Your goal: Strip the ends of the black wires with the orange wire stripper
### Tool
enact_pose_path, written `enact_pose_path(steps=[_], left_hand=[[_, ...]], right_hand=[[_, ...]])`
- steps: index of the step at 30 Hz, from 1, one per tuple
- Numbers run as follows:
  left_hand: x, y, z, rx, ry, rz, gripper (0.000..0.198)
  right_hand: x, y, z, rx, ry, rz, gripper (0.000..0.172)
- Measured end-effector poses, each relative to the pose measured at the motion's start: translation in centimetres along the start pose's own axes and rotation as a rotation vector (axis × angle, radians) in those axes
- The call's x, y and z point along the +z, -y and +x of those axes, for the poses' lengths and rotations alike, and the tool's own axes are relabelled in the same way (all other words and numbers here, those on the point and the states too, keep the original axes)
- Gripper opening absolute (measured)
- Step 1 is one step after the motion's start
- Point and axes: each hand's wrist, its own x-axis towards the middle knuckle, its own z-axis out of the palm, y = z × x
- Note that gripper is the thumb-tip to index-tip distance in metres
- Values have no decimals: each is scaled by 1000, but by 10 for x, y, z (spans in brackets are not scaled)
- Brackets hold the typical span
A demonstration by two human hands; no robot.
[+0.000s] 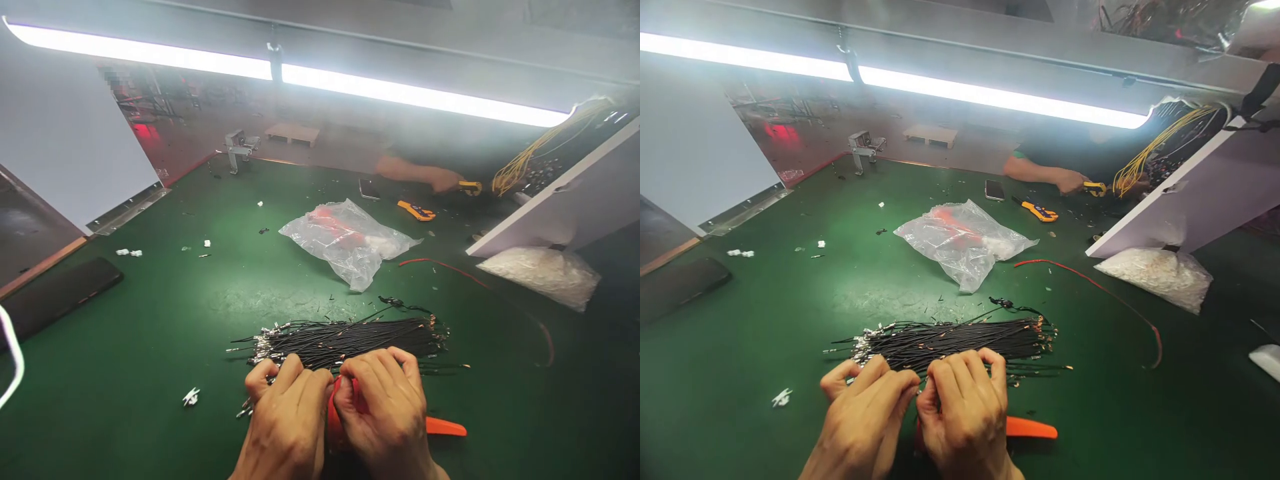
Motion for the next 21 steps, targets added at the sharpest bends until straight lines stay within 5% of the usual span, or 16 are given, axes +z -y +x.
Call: enact_pose_path(steps=[7, 14, 21], left_hand=[[-4, 1, 6, -36, -76, 38, 22], [0, 2, 6, -32, -50, 60, 23], [-4, 0, 5, -17, -20, 37, 28]], right_hand=[[-14, -23, 8, 66, -57, -62, 13], [-12, -16, 7, 62, -114, -29, 14], [-11, -10, -6, -92, 275, 308, 32]])
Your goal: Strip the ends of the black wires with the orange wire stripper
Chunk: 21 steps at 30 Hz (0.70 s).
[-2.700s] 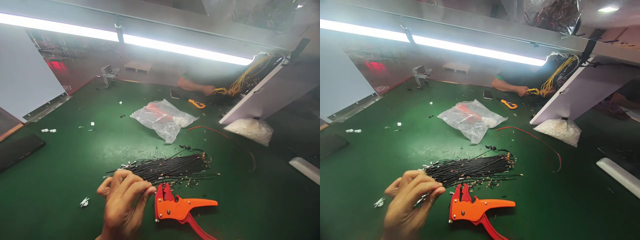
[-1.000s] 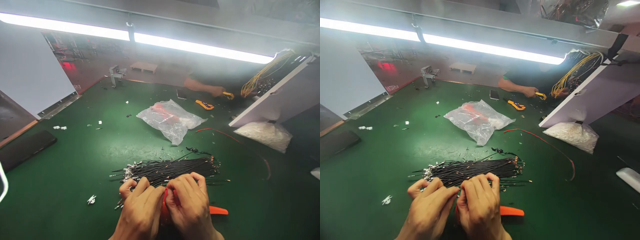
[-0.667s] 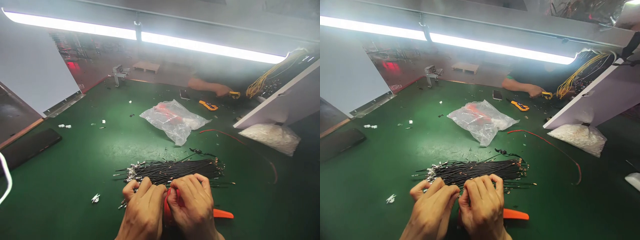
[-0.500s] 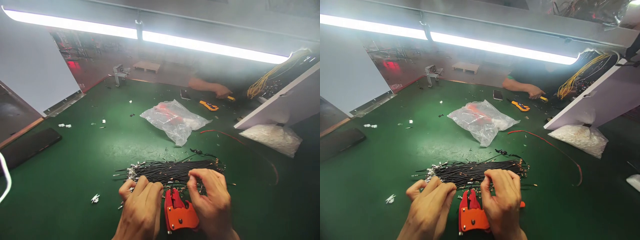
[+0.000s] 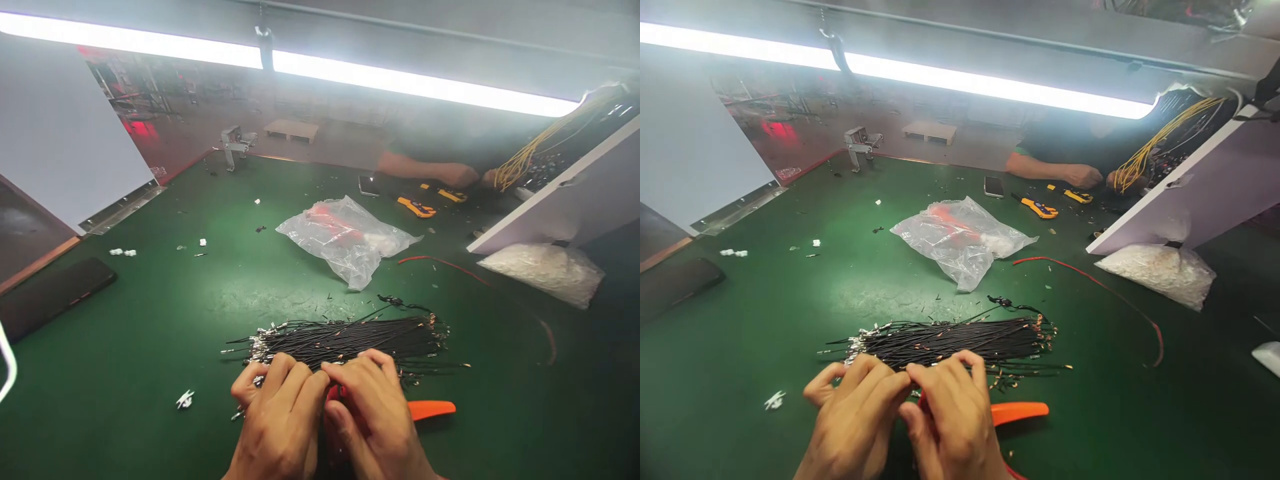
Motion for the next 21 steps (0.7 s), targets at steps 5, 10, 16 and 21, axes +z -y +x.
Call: enact_pose_path(steps=[5, 10, 16, 21], left_hand=[[1, -3, 1, -17, -31, -17, 24], [-1, -1, 4, 3, -30, -20, 25], [-3, -3, 7, 52, -75, -7, 24], [-4, -3, 6, 50, -59, -35, 20]], right_hand=[[6, -1, -3, 20, -104, -15, 27], [3, 2, -2, 64, -117, -9, 24], [8, 8, 1, 178, -176, 110, 21], [4, 9, 4, 163, -101, 179, 22]])
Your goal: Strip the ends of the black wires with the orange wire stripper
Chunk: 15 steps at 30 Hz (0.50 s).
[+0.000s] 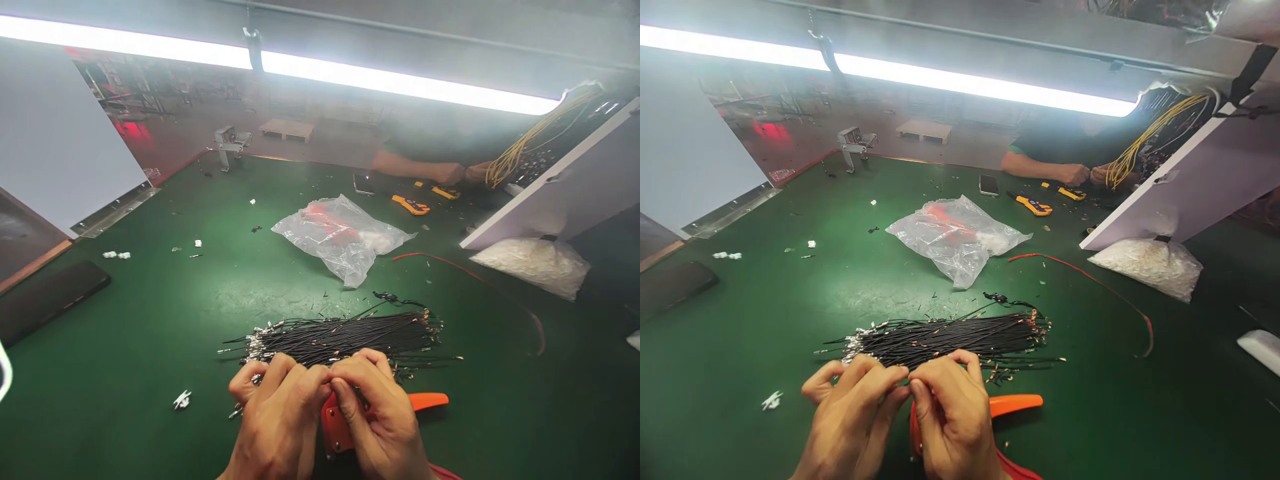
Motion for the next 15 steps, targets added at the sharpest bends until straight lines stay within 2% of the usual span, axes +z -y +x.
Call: enact_pose_path(steps=[5, 11, 15], left_hand=[[-2, -1, 0, -49, 38, -16, 18], [-3, -2, 0, -85, 84, -106, 20], [-2, -2, 0, -86, 63, -107, 22]], right_hand=[[-3, 2, 2, 57, -143, -35, 21], [-7, 2, 0, -20, -152, -75, 20], [-8, 4, 2, 111, -178, 61, 18]])
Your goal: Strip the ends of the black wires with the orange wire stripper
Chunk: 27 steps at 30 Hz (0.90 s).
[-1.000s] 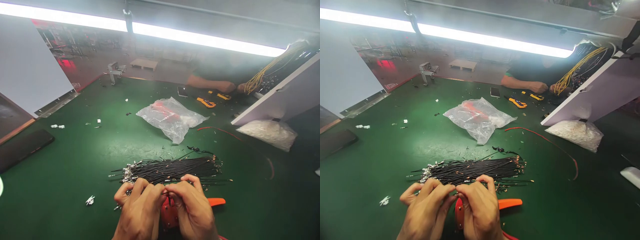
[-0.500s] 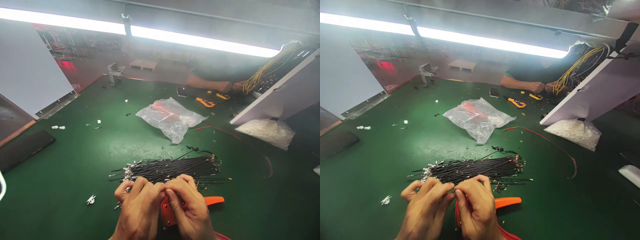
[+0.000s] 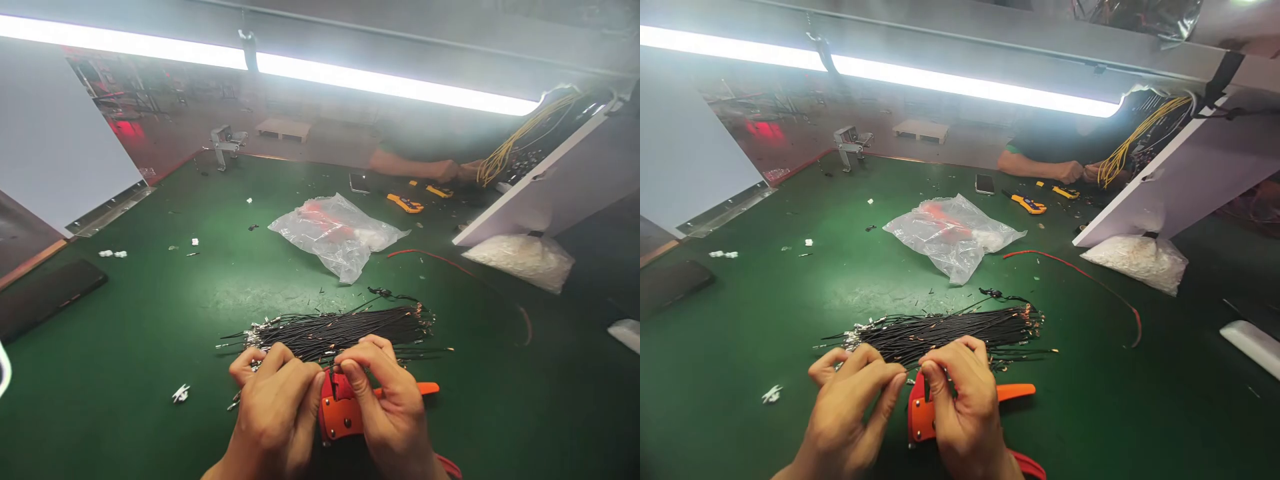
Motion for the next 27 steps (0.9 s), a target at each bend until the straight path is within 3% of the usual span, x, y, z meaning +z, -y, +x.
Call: enact_pose_path(steps=[2, 5, 8, 13, 16, 19, 23, 25, 27], left_hand=[[1, -1, 0, 21, -6, 6, 22], [2, -2, 0, 60, -11, 25, 23], [2, -1, 0, 52, -14, 19, 24], [2, 6, 2, 60, 9, -2, 19], [2, 7, 3, 93, -19, 2, 21], [2, 7, 4, 70, -74, 38, 20], [0, 8, 4, 62, -7, 75, 21], [0, 7, 4, 52, -18, 58, 20], [1, 5, 5, 32, -52, 39, 19]], right_hand=[[-1, 1, 2, 152, -7, 183, 20], [-5, 3, 7, 410, 82, 535, 32], [-9, 4, 9, 505, 147, 607, 38], [-15, 0, 9, 320, 147, 173, 29], [-32, 0, 9, 154, 116, -139, 25], [-58, -1, 1, -50, 259, -421, 27], [-86, -13, -31, -138, 566, -662, 76], [-92, -21, -48, -126, 644, -748, 87], [-92, -26, -56, -118, 621, -798, 88]])
